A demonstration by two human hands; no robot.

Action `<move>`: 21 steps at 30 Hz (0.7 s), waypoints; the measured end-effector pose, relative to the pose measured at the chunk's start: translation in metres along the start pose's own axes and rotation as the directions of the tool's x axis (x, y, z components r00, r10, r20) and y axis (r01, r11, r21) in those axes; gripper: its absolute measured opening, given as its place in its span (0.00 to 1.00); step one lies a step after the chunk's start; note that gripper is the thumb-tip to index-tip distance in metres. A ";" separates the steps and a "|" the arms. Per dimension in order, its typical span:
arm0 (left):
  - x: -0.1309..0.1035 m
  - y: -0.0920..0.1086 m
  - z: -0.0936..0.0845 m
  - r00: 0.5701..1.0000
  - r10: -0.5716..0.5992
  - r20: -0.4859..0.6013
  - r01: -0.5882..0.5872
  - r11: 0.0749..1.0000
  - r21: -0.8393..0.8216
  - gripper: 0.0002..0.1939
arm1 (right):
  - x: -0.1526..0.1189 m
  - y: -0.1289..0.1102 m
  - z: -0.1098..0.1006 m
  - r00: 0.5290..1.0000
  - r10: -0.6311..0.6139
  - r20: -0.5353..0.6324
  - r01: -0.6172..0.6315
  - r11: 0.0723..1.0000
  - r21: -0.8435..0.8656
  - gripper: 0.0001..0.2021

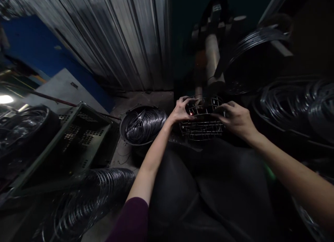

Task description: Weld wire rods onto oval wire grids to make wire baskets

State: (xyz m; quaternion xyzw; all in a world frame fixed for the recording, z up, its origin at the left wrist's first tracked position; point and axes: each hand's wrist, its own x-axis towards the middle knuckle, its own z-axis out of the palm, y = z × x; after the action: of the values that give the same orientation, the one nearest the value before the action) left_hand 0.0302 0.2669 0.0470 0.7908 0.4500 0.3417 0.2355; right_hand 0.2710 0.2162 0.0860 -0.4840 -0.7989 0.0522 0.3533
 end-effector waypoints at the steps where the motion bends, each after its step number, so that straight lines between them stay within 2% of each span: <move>1: 0.003 -0.002 0.000 1.000 -0.013 -0.006 0.013 1.000 0.001 0.44 | 0.004 0.000 0.001 1.000 0.027 -0.009 -0.027 0.999 0.022 0.39; 5: 0.016 -0.005 -0.005 0.998 -0.061 -0.007 0.061 0.998 0.008 0.45 | 0.020 0.002 0.007 0.995 0.096 -0.009 -0.095 0.991 0.092 0.39; 9: 0.020 -0.004 -0.011 0.996 -0.090 -0.001 0.090 0.995 0.043 0.44 | 0.028 0.010 0.013 0.993 0.121 0.017 -0.122 0.984 0.133 0.35; 13: 0.024 -0.008 -0.018 0.995 -0.096 -0.008 0.096 0.992 0.079 0.44 | 0.037 0.010 0.019 0.984 0.171 0.050 -0.176 0.975 0.138 0.18; 15: 0.024 -0.004 -0.020 0.999 -0.050 0.007 0.049 0.995 0.089 0.44 | 0.035 0.001 0.014 0.972 0.225 0.067 -0.232 0.966 0.112 0.12; 17: 0.021 0.004 -0.023 1.000 0.028 0.010 -0.029 0.997 0.076 0.44 | 0.025 -0.008 0.002 0.956 0.281 0.079 -0.287 0.954 0.086 0.11; 19: 0.012 0.006 -0.026 0.995 0.054 -0.080 -0.052 0.998 0.025 0.44 | 0.005 -0.009 -0.015 0.963 0.261 0.065 -0.268 0.951 0.157 0.11; 21: -0.003 -0.006 -0.028 0.992 0.046 -0.116 -0.053 0.997 -0.064 0.50 | -0.033 0.003 -0.033 0.950 0.298 0.096 -0.312 0.927 0.209 0.11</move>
State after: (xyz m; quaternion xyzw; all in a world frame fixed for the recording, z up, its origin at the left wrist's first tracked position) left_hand 0.0048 0.2691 0.0598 0.7724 0.4313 0.4072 0.2270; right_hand 0.3026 0.1829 0.0920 -0.5581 -0.7136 0.2101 0.3675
